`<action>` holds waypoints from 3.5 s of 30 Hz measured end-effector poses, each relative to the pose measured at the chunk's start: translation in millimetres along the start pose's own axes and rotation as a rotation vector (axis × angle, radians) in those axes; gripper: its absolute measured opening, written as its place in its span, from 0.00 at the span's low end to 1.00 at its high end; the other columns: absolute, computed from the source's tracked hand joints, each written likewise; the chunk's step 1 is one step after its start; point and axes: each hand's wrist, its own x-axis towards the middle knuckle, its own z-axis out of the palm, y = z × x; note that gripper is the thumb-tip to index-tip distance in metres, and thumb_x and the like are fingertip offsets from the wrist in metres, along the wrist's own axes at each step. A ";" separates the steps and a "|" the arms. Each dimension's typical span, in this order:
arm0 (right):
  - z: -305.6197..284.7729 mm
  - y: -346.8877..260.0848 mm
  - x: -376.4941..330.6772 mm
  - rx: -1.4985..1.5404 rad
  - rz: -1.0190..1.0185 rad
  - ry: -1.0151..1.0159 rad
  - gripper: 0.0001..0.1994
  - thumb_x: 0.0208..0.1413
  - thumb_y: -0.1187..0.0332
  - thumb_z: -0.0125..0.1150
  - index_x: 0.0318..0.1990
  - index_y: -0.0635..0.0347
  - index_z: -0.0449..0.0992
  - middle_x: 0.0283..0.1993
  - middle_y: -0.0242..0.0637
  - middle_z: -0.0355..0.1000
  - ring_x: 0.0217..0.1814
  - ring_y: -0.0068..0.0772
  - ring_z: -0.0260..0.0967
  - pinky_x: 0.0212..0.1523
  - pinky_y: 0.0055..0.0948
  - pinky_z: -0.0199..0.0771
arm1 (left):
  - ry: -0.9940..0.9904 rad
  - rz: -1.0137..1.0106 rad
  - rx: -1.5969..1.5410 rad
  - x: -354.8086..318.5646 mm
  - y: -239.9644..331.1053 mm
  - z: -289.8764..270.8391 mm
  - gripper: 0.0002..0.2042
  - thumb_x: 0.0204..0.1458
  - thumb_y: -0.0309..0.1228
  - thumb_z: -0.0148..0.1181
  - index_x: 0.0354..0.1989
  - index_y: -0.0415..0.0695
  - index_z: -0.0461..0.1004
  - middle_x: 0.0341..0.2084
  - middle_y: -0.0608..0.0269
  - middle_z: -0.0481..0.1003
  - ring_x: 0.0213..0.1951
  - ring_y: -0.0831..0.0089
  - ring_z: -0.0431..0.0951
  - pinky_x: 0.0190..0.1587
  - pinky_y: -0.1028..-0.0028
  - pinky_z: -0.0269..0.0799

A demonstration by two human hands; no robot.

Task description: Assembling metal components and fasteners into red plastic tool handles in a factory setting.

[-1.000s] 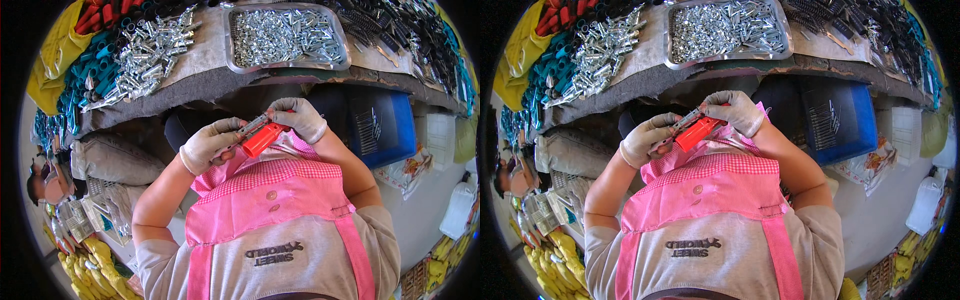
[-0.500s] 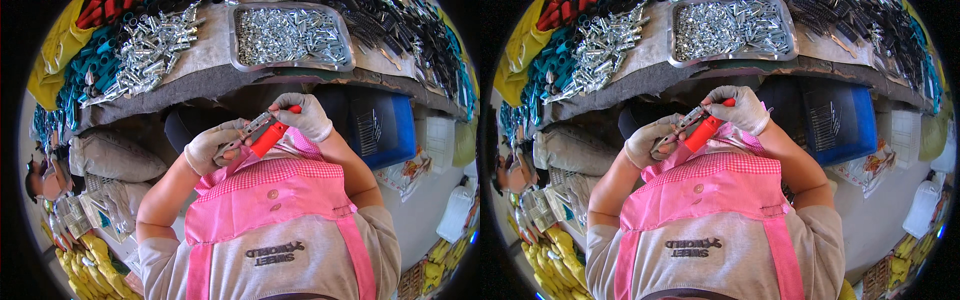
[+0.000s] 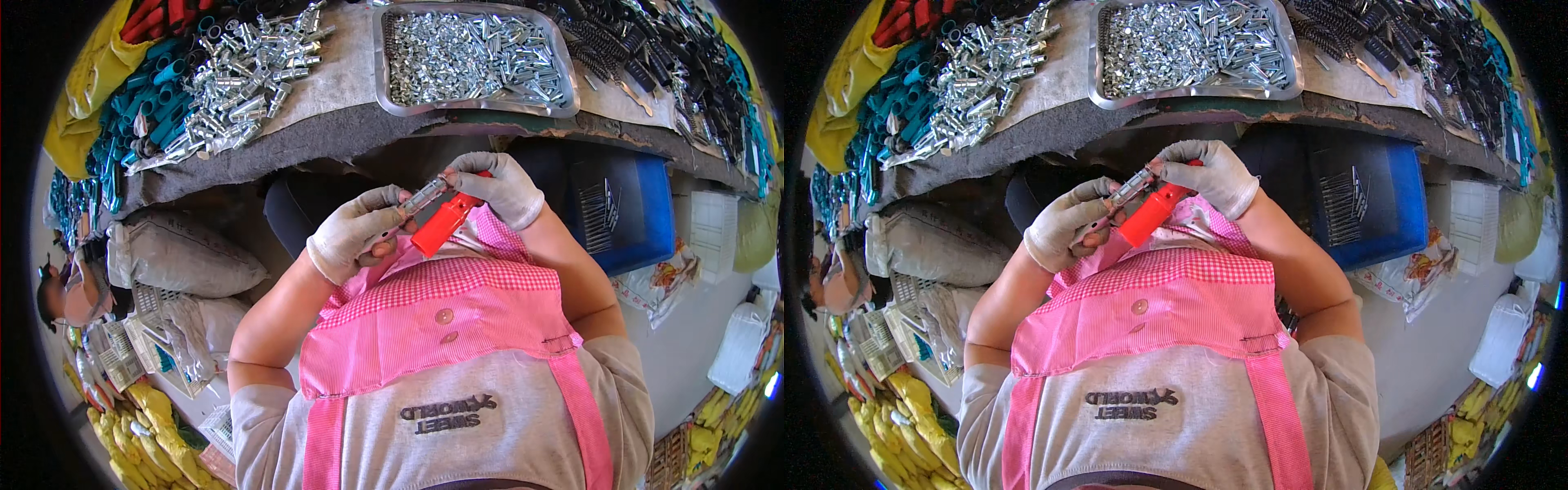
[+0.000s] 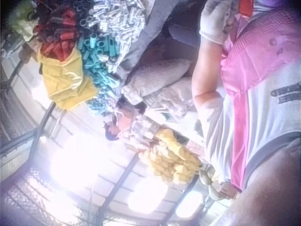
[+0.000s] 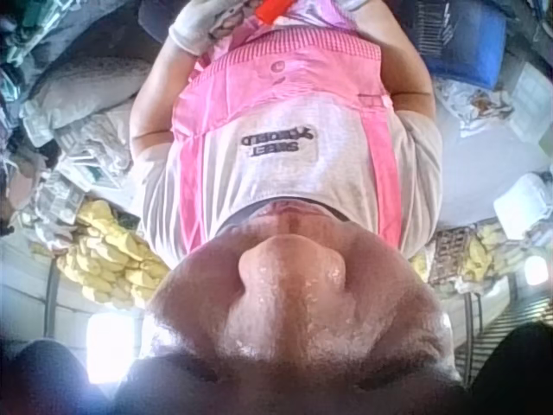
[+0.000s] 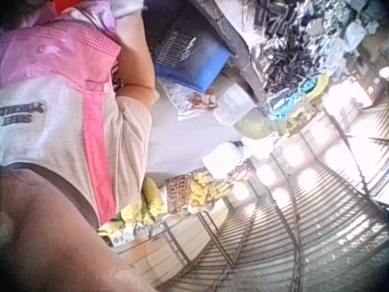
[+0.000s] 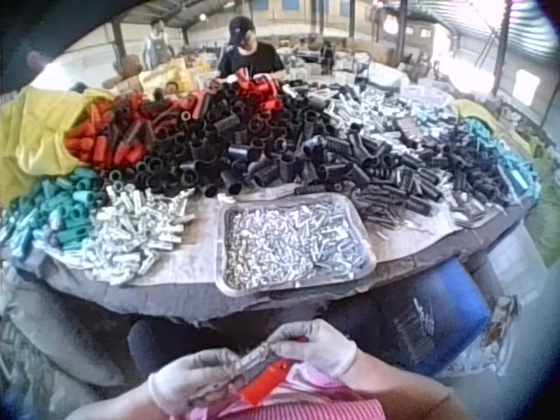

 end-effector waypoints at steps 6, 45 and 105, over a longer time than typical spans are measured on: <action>-4.0 -8.7 2.0 -0.329 -0.080 -0.009 0.08 0.46 0.72 0.64 0.33 0.65 0.78 0.31 0.32 0.75 0.33 0.19 0.70 0.40 0.22 0.71 | 0.019 -0.013 0.037 -3.5 4.8 3.8 0.11 0.53 0.25 0.53 0.45 0.43 0.67 0.30 0.60 0.74 0.17 0.87 0.61 0.18 0.88 0.55; 16.0 33.6 15.7 0.090 0.076 -0.072 0.10 0.54 0.68 0.58 0.40 0.63 0.76 0.33 0.34 0.75 0.33 0.20 0.70 0.37 0.20 0.69 | 0.158 -0.039 0.759 -27.9 43.2 18.9 0.20 0.54 0.30 0.50 0.54 0.36 0.61 0.32 0.63 0.71 0.20 0.87 0.60 0.19 0.87 0.54; 24.3 -58.6 -25.7 -0.819 -0.340 -0.159 0.15 0.63 0.65 0.41 0.36 0.67 0.72 0.33 0.39 0.71 0.26 0.21 0.68 0.27 0.21 0.69 | -0.065 0.033 0.394 -8.4 -1.4 -12.5 0.16 0.57 0.43 0.51 0.42 0.42 0.72 0.20 0.73 0.68 0.15 0.87 0.58 0.14 0.85 0.51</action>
